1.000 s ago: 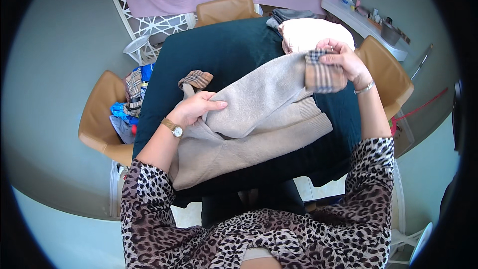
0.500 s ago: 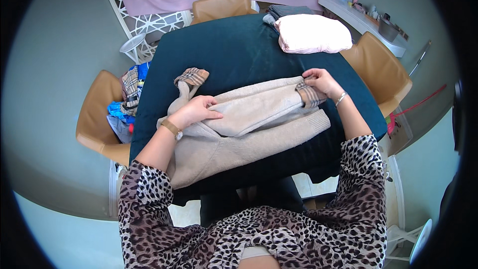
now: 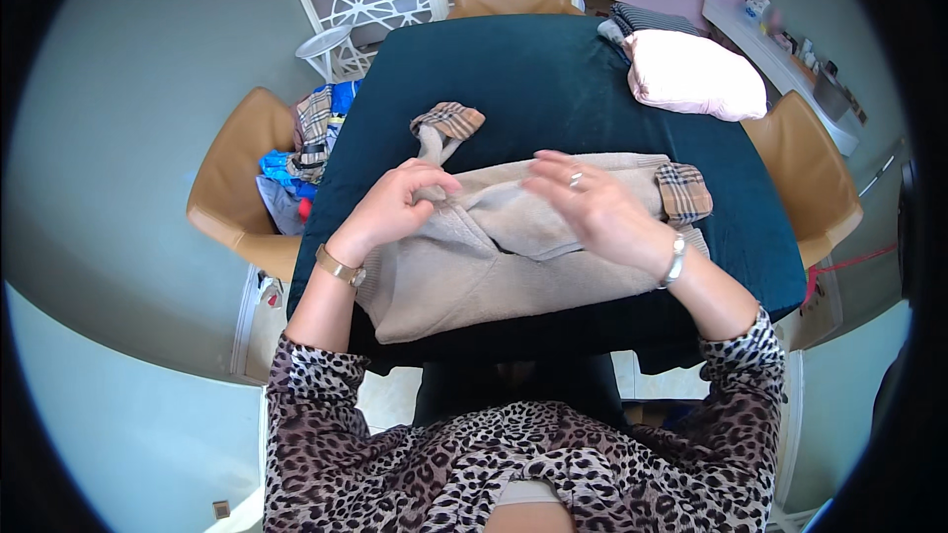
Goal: The person folds a blue jacket and a beige sweater on a dark green table. The person smooths and aligns each garment, folds sleeves and sides, and stacks the finished items on the table.
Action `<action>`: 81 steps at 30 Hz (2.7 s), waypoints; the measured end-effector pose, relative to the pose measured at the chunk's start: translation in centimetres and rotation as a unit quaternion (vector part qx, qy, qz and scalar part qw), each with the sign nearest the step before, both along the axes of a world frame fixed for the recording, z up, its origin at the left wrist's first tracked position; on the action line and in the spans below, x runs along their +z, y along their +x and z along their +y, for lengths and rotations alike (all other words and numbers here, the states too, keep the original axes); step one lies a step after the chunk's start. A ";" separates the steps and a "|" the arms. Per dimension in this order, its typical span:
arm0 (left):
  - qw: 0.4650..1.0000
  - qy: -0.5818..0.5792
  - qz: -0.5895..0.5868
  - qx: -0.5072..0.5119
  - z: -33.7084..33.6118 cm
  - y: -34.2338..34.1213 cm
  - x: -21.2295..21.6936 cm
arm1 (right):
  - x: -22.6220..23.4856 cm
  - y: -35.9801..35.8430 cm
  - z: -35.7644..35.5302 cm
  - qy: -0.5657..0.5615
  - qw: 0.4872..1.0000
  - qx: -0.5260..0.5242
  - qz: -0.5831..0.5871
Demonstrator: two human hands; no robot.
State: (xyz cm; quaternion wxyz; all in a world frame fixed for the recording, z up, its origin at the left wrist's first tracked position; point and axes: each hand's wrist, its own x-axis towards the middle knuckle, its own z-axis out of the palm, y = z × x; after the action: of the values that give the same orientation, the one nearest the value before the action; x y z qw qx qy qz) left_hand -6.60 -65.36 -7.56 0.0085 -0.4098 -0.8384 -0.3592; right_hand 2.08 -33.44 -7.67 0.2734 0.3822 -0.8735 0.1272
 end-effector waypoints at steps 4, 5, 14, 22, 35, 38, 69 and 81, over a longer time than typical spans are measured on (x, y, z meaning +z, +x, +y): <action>0.976 -0.041 0.212 0.013 0.0 -0.6 -1.9 | -1.3 -2.8 -4.0 0.011 0.993 0.083 -0.082; 0.960 -0.015 0.279 0.024 0.3 -0.4 -1.8 | -2.1 -3.9 -4.4 0.003 0.991 0.092 -0.095; 0.929 0.195 0.246 0.196 0.2 1.1 -4.0 | -4.7 -8.0 -8.4 -0.061 0.995 0.021 -0.071; 0.936 0.236 -0.242 0.098 -5.4 -3.0 -5.8 | -4.8 -6.5 -8.3 -0.397 0.771 0.101 -0.488; 0.931 0.189 -0.312 0.002 -4.7 -1.0 -3.8 | -1.8 -5.3 -9.7 -0.582 0.548 0.137 -0.585; 0.912 0.225 -0.343 -0.001 -4.6 -0.9 -3.9 | -2.6 -5.7 -9.4 -0.537 0.552 0.062 -0.635; 0.845 0.370 -0.383 0.055 -2.6 -0.7 -3.9 | -6.7 -3.0 -2.9 -0.013 0.961 0.087 -0.262; 0.954 0.029 0.275 0.114 3.6 7.0 -2.8 | -3.2 -17.0 -7.0 -0.151 0.931 -0.172 -0.286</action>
State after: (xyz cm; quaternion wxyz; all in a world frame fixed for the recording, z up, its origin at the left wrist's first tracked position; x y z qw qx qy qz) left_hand 0.40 -61.80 -10.39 0.2917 -0.3945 -0.8338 -0.2533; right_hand -14.94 -40.47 -10.85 0.0843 0.1283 -0.9375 0.3123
